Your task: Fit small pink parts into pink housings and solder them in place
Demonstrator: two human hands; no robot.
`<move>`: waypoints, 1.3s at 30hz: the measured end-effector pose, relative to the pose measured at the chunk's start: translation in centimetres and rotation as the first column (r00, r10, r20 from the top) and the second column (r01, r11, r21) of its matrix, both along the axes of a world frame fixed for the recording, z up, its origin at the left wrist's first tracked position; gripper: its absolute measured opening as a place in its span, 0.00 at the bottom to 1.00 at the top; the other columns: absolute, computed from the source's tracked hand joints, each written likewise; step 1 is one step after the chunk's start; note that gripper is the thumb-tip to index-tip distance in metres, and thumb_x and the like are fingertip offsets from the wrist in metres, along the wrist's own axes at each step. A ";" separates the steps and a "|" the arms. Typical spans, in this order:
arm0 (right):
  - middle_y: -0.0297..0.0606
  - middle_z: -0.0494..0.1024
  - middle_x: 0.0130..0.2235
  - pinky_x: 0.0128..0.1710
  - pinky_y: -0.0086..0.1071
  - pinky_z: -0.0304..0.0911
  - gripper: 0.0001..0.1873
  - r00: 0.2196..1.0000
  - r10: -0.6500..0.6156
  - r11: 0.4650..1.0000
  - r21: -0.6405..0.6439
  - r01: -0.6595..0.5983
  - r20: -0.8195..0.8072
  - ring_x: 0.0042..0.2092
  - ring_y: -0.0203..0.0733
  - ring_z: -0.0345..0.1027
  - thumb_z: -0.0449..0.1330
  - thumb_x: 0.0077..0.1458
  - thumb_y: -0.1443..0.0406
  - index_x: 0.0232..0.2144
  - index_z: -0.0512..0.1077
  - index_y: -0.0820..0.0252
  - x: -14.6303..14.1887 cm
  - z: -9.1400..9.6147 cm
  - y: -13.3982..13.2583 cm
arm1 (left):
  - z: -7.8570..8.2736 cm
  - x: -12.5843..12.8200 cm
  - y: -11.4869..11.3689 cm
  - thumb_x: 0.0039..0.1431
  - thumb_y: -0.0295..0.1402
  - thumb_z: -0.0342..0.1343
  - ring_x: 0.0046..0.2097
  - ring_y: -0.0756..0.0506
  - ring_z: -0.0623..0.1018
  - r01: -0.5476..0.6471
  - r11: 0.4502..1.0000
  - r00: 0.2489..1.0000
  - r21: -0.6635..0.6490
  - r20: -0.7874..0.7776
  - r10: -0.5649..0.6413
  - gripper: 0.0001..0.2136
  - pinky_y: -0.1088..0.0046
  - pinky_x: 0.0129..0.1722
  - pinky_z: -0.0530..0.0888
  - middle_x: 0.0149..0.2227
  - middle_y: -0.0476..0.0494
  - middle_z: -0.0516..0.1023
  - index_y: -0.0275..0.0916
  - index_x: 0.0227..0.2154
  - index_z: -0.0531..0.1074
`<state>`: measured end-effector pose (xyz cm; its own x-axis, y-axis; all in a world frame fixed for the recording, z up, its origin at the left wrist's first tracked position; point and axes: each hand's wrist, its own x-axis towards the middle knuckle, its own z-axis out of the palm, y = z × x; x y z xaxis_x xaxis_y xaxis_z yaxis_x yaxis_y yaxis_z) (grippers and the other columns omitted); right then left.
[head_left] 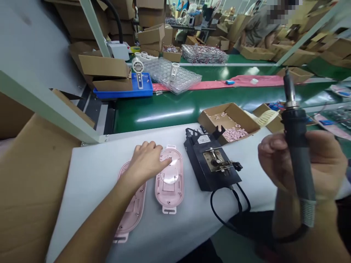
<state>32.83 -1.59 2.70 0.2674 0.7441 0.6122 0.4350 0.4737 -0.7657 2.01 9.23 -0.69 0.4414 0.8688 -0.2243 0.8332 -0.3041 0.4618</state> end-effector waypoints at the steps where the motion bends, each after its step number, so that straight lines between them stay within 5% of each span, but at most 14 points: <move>1: 0.37 0.70 0.34 0.32 0.41 0.70 0.24 0.999 0.005 0.999 0.046 -0.003 -0.038 0.34 0.44 0.68 0.71 0.55 0.55 0.53 0.72 0.29 -0.9 -0.2 0.1 | -0.1 0.7 0.4 0.59 0.48 0.56 0.52 0.30 0.72 0.023 0.999 1.000 -0.024 -0.003 -0.023 0.16 0.48 0.54 0.65 0.46 0.37 0.77 0.40 0.40 0.75; 4: 0.33 0.64 0.32 0.29 0.36 0.65 0.26 0.982 0.075 0.974 0.223 -0.035 -0.175 0.32 0.41 0.61 0.76 0.46 0.51 0.47 0.74 0.34 -3.7 -1.1 0.4 | -0.1 1.4 0.4 0.60 0.46 0.55 0.44 0.33 0.76 0.018 0.996 1.000 -0.087 0.010 -0.017 0.14 0.55 0.43 0.70 0.41 0.38 0.77 0.40 0.39 0.71; 8: 0.29 0.60 0.25 0.21 0.30 0.58 0.08 0.947 0.200 0.934 0.341 -0.108 -0.250 0.24 0.36 0.57 0.62 0.64 0.55 0.43 0.72 0.47 -7.6 -3.6 -0.2 | 1.0 -0.2 -1.3 0.67 0.47 0.48 0.35 0.39 0.78 -0.038 0.984 0.997 -0.174 0.063 0.049 0.18 0.63 0.33 0.70 0.35 0.46 0.78 0.44 0.53 0.65; 12: 0.36 0.74 0.33 0.26 0.36 0.70 0.14 0.922 0.336 0.939 0.151 -0.310 -0.194 0.27 0.39 0.70 0.54 0.67 0.61 0.53 0.67 0.53 -10.0 -6.2 -1.8 | 1.2 -2.0 -2.9 0.67 0.43 0.52 0.46 0.42 0.78 -0.120 0.977 0.954 -0.174 0.251 0.162 0.19 0.65 0.43 0.73 0.47 0.47 0.79 0.49 0.58 0.65; 14: 0.41 0.78 0.37 0.28 0.38 0.74 0.16 0.916 0.374 0.927 0.028 -0.374 -0.142 0.33 0.44 0.76 0.57 0.65 0.63 0.54 0.67 0.55 -10.3 -6.7 -2.2 | 0.7 -2.6 -3.4 0.66 0.40 0.54 0.42 0.44 0.78 -0.157 0.971 0.916 -0.181 0.340 0.212 0.13 0.67 0.40 0.73 0.43 0.49 0.79 0.46 0.51 0.70; 16: 0.40 0.78 0.34 0.26 0.37 0.73 0.17 0.904 0.422 0.906 0.009 -0.422 -0.066 0.31 0.44 0.76 0.62 0.60 0.67 0.51 0.69 0.57 -10.4 -6.7 -2.0 | 0.1 -2.8 -3.7 0.64 0.38 0.55 0.32 0.47 0.75 -0.174 0.966 0.897 -0.192 0.374 0.236 0.06 0.70 0.31 0.70 0.32 0.52 0.77 0.43 0.39 0.72; 20: 0.32 0.74 0.25 0.20 0.31 0.68 0.17 0.910 0.409 0.912 0.010 -0.411 0.064 0.22 0.37 0.68 0.66 0.52 0.75 0.44 0.70 0.59 -10.5 -6.0 -1.2 | -0.7 -2.8 -4.0 0.62 0.34 0.56 0.23 0.51 0.67 -0.166 0.970 0.878 -0.175 0.421 0.226 0.10 0.72 0.23 0.63 0.22 0.55 0.68 0.41 0.25 0.66; 29: 0.31 0.72 0.22 0.21 0.30 0.70 0.09 0.853 0.467 0.879 -0.229 -0.419 0.234 0.21 0.35 0.66 0.58 0.53 0.76 0.30 0.68 0.57 -9.5 -4.3 -1.1 | -0.6 -2.4 -4.2 0.56 0.31 0.56 0.20 0.53 0.64 -0.137 0.981 0.890 -0.138 0.418 0.183 0.12 0.75 0.19 0.59 0.18 0.56 0.64 0.41 0.20 0.61; 39: 0.33 0.74 0.23 0.23 0.30 0.73 0.10 0.845 0.461 0.881 -0.256 -0.399 0.272 0.23 0.35 0.69 0.59 0.50 0.78 0.29 0.69 0.59 -9.7 -4.0 -1.0 | -0.4 -2.3 -4.5 0.56 0.31 0.56 0.21 0.52 0.65 -0.098 0.992 0.908 -0.084 0.401 0.124 0.11 0.76 0.19 0.60 0.19 0.55 0.65 0.41 0.20 0.62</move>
<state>23.13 -2.55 -1.27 -0.2894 0.8448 0.4500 0.4522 0.5351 -0.7136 -0.30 4.77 -1.11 0.4067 0.9080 -0.1003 0.5979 -0.1816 0.7807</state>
